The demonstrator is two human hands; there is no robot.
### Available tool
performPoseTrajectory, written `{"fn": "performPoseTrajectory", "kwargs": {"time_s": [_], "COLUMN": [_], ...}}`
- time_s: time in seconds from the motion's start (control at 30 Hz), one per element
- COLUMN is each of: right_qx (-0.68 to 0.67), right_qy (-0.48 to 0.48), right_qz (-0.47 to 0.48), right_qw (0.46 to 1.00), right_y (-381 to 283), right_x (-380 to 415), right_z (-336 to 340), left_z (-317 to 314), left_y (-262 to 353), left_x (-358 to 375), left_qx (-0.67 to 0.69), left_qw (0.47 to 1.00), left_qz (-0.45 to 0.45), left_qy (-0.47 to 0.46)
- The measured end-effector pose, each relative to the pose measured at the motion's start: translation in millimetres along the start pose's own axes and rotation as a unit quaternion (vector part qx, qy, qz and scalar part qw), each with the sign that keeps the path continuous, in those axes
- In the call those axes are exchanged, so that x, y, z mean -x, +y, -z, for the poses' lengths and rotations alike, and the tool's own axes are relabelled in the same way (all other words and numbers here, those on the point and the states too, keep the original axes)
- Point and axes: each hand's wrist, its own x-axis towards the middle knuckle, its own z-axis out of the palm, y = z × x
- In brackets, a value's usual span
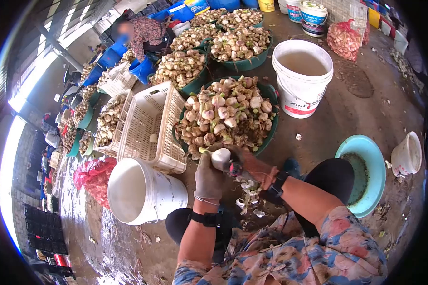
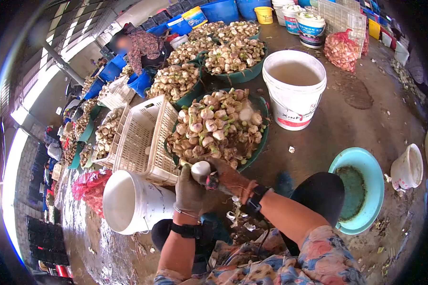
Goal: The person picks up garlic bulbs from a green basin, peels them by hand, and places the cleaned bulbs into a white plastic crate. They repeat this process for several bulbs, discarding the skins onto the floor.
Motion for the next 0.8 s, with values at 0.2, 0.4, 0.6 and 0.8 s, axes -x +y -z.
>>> {"fn": "performPoseTrajectory", "kwargs": {"time_s": [0.2, 0.4, 0.6, 0.8], "right_qx": [-0.249, -0.051, 0.556, 0.274], "right_qy": [0.118, 0.184, -0.045, 0.051], "right_qz": [-0.184, -0.117, -0.315, -0.248], "right_qw": [0.943, 0.975, 0.768, 0.928], "right_y": [13.6, -27.0, 104.4, 138.6], "right_x": [-27.4, -91.1, -46.8, -34.9], "right_z": [46.3, 115.2, 62.4, 99.0], "left_z": [15.4, 16.0, -9.3, 23.5], "left_y": [30.8, 56.4, 58.5, 33.0], "left_x": [-26.9, -49.2, -58.2, -68.8], "left_qx": [-0.353, -0.267, -0.317, -0.445], "left_qw": [0.926, 0.946, 0.928, 0.891], "left_qz": [-0.035, -0.05, -0.047, -0.054], "left_qy": [0.128, 0.179, 0.191, 0.068]}}
